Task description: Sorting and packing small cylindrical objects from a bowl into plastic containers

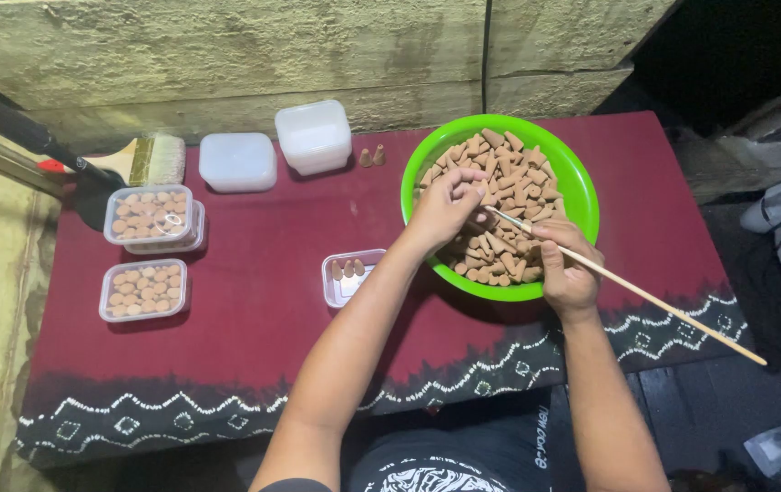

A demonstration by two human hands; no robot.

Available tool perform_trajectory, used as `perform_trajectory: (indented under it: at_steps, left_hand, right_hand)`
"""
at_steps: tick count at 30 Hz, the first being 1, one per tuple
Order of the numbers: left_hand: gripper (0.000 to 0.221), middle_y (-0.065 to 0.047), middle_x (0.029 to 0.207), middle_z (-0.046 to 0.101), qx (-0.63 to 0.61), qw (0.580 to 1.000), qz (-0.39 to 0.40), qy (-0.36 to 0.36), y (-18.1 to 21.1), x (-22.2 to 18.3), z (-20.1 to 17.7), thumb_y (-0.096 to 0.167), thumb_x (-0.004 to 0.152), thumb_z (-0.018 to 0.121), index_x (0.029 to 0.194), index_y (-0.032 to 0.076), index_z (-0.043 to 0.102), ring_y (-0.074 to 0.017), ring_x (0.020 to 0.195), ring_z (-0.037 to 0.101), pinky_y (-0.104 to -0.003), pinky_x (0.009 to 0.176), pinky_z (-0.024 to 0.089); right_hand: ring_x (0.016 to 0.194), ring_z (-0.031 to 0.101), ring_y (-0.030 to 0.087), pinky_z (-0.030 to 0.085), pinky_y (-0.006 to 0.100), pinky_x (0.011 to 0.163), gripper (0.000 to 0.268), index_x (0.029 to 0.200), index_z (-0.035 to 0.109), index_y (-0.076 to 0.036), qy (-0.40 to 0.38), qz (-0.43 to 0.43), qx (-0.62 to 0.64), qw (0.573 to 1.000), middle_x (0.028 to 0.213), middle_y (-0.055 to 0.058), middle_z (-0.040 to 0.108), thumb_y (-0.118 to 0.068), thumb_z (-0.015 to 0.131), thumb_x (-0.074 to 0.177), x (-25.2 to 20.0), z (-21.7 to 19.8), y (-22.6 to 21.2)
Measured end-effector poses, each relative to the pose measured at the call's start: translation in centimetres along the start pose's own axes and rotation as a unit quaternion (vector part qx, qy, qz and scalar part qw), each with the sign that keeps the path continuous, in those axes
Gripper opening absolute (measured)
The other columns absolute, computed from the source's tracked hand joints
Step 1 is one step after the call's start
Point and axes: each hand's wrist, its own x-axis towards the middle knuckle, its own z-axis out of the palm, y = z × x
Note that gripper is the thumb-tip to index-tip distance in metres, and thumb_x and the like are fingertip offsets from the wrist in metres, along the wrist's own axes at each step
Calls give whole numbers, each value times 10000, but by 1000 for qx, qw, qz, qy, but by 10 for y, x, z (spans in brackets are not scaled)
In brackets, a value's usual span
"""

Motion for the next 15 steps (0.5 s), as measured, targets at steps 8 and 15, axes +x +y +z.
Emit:
perform_trajectory:
  at_steps: [8,15]
  left_hand:
    - [371,-201,933,713,-64,997,-24,34,19,-10,13,139,925,744,1169,-55,542,-274,791,752,-396,709,675]
    - [318,-206,895,721,-54,998,-21,22,22,-10,16,116,923,736,1106,-44,531,-273,762,755,-388,673,675]
  right_hand:
    - [949,708,394,550,501,846,161,1073,711,80,13,-1,-30,999,978,239,726,-9,579,1055,2,-1,-6]
    - [1000,698,386,549,524,893,154,1071,710,74,23,13,-19,999,1008,230,723,-11,583,1058,0,2,-2]
